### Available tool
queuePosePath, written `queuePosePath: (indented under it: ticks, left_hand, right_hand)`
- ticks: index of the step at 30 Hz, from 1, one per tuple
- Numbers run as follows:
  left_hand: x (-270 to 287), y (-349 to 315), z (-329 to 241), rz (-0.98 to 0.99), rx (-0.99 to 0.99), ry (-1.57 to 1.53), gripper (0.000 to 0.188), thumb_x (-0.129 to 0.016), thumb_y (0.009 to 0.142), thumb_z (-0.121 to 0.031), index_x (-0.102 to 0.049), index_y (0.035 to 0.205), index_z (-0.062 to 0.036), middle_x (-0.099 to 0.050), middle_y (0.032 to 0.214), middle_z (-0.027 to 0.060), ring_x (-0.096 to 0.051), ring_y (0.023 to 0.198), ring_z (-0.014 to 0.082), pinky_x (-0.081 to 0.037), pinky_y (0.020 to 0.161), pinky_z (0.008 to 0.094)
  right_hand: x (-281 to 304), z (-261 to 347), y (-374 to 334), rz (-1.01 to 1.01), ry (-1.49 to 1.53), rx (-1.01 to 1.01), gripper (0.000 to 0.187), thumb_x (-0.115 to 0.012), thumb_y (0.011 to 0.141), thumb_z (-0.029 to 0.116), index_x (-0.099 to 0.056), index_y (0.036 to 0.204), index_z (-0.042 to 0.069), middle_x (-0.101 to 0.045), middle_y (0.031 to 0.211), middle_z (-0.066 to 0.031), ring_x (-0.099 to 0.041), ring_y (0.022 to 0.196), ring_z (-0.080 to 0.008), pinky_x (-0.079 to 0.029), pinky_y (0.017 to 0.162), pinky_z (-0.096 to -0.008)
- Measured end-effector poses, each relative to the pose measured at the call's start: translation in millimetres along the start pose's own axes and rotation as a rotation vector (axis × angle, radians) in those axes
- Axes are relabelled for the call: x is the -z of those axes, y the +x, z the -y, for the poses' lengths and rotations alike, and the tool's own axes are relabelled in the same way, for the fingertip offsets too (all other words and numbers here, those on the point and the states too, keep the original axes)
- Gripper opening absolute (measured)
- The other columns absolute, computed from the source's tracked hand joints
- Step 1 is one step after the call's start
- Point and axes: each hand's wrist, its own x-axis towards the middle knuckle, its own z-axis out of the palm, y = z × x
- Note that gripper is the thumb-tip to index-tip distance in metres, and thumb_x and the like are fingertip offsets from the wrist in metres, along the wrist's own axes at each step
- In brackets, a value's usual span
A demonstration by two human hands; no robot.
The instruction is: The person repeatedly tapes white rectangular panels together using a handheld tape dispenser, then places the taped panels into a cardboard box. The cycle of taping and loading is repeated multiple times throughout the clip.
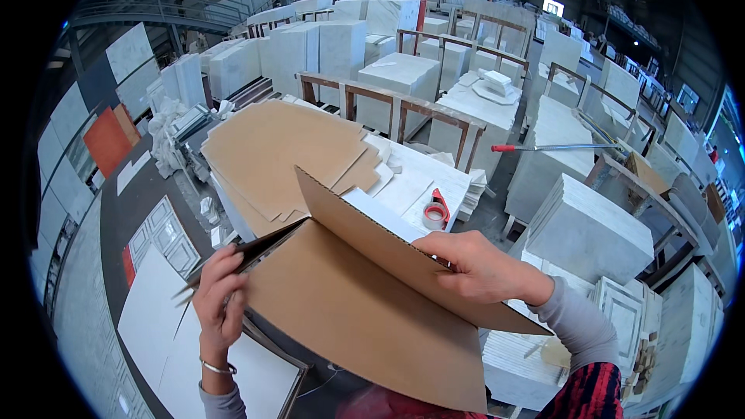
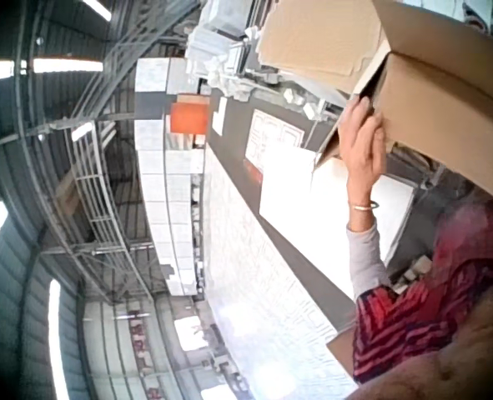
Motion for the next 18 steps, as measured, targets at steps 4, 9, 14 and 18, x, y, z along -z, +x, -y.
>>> queuePosePath:
  ticks: [4,9,14,18]
  left_hand:
    - [-39,54,16,-0.006,-0.038,-0.203,0.023,-0.063,0.071,0.003,-0.064,0.094,0.002,-0.066,0.101,0.0169,-0.062,0.102,0.0344,-0.047,0.089,0.0418]
    - [-104,115,43,0.115,-0.113,-0.31,0.018,-0.068,0.074,-0.007,-0.064,0.091,-0.0024,-0.066,0.088,0.0109,-0.062,0.082,0.0274,-0.047,0.075,0.0351]
    - [-112,126,25,0.323,-0.041,-0.137,0.025,-0.073,0.076,-0.029,-0.065,0.088,-0.0087,-0.062,0.084,0.0067,-0.058,0.082,0.025,-0.039,0.083,0.0404]
    - [-129,99,43,0.307,-0.209,0.046,0.034,-0.075,0.07,-0.043,-0.065,0.082,-0.0127,-0.054,0.074,0.0026,-0.054,0.078,0.0222,-0.034,0.088,0.0475]
  right_hand:
    - [10,-26,-3,0.029,0.112,-0.162,0.042,-0.057,0.073,-0.001,-0.056,0.115,0.002,-0.062,0.099,-0.0154,-0.061,0.087,-0.028,-0.048,0.074,-0.0337]
    - [7,-54,-24,-0.033,-0.003,-0.158,0.043,-0.056,0.073,0.0,-0.057,0.116,0.003,-0.063,0.099,-0.0165,-0.062,0.09,-0.0291,-0.048,0.076,-0.0339]
    - [-15,-56,-27,-0.15,-0.153,-0.134,0.049,-0.055,0.072,0.002,-0.052,0.12,0.001,-0.06,0.106,-0.0207,-0.059,0.098,-0.0367,-0.048,0.082,-0.0398]
    - [-21,-53,-13,-0.241,-0.358,-0.14,0.041,-0.055,0.071,0.001,-0.055,0.111,0.001,-0.06,0.098,-0.0206,-0.058,0.093,-0.0395,-0.048,0.079,-0.0423]
